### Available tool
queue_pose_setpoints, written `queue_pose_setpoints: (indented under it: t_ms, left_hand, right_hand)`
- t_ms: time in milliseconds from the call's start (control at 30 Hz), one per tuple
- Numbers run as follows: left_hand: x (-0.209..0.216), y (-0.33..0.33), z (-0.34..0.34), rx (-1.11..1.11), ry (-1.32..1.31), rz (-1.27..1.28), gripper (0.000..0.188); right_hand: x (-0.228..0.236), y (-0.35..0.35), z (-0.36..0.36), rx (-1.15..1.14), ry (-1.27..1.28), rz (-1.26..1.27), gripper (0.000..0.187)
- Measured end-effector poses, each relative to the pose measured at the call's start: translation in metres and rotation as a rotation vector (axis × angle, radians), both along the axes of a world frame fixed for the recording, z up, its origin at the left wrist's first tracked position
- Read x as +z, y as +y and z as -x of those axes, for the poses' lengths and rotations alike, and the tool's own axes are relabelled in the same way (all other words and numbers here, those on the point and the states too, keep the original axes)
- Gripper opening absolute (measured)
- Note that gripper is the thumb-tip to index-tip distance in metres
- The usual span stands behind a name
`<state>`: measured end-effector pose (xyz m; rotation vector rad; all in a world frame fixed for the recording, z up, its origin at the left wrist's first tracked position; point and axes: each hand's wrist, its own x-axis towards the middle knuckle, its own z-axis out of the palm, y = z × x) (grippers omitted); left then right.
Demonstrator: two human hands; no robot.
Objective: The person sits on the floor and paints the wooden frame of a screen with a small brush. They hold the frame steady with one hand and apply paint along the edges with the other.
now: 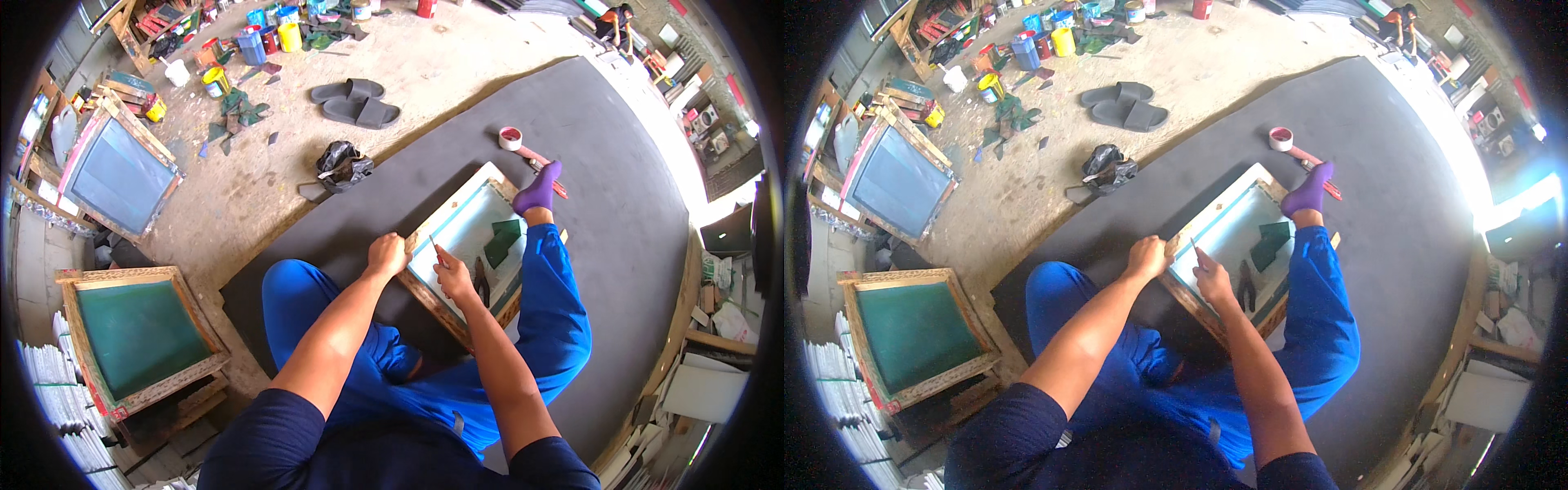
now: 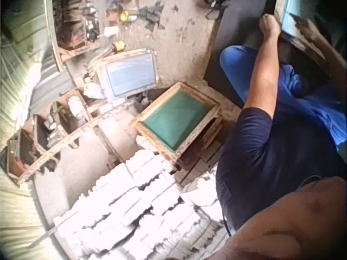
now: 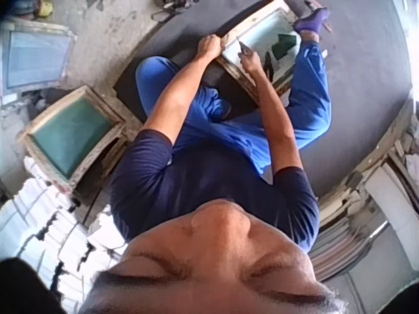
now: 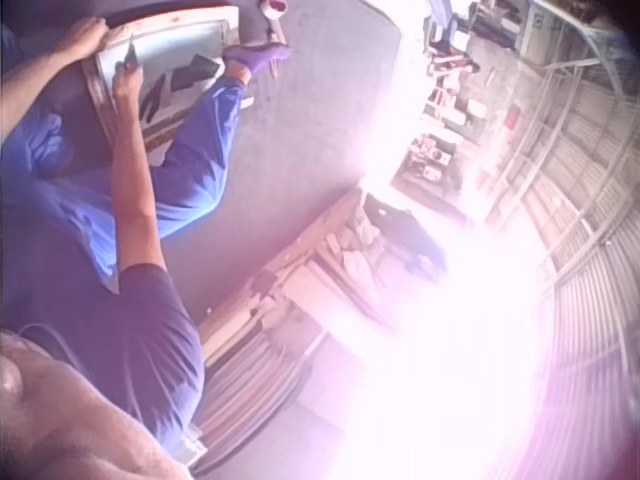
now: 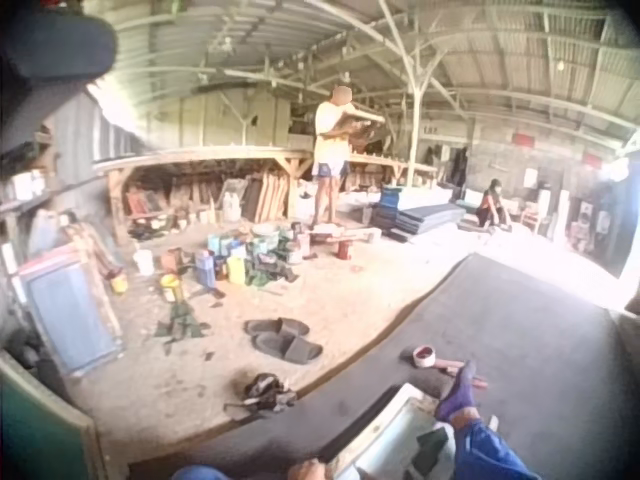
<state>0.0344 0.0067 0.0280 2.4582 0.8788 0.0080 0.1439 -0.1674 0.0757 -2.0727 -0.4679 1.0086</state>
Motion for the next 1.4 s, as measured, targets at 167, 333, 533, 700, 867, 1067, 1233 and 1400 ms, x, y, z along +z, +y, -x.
queue_pose_setpoints:
  t_ms: [167,333,533,700,867,1067,1233,1400]
  left_hand:
    - [0.009,-0.042,0.037,0.076,0.026,0.081,0.034]
    - [0.007,-0.046,0.066,0.080,0.038,0.028,0.035]
    - [0.014,-0.053,0.078,0.089,0.018,0.009,0.045]
    - [-0.001,-0.062,0.075,0.149,-0.059,-0.068,0.046]
    - [-0.008,-0.062,0.074,0.119,-0.130,-0.057,0.044]
    - [-0.005,-0.059,0.069,0.120,-0.192,-0.039,0.042]
    - [-0.011,-0.061,0.070,0.136,-0.225,-0.082,0.040]
    - [-0.014,-0.059,0.069,0.125,-0.244,-0.039,0.035]
  right_hand:
    - [0.034,-0.002,0.020,0.017,-0.045,0.044,0.060]
    - [0.024,-0.008,0.026,0.154,-0.290,0.034,0.055]
    - [0.012,-0.022,0.029,0.259,-0.452,0.058,0.049]
    - [0.004,-0.018,0.024,0.359,-0.500,0.060,0.048]
    - [0.006,-0.012,0.017,0.447,-0.539,0.144,0.047]
    - [-0.012,-0.015,0.009,0.438,-0.516,0.087,0.046]
    - [-0.009,-0.013,0.017,0.413,-0.499,0.093,0.043]
    - [-0.004,-0.010,0.024,0.400,-0.516,0.151,0.043]
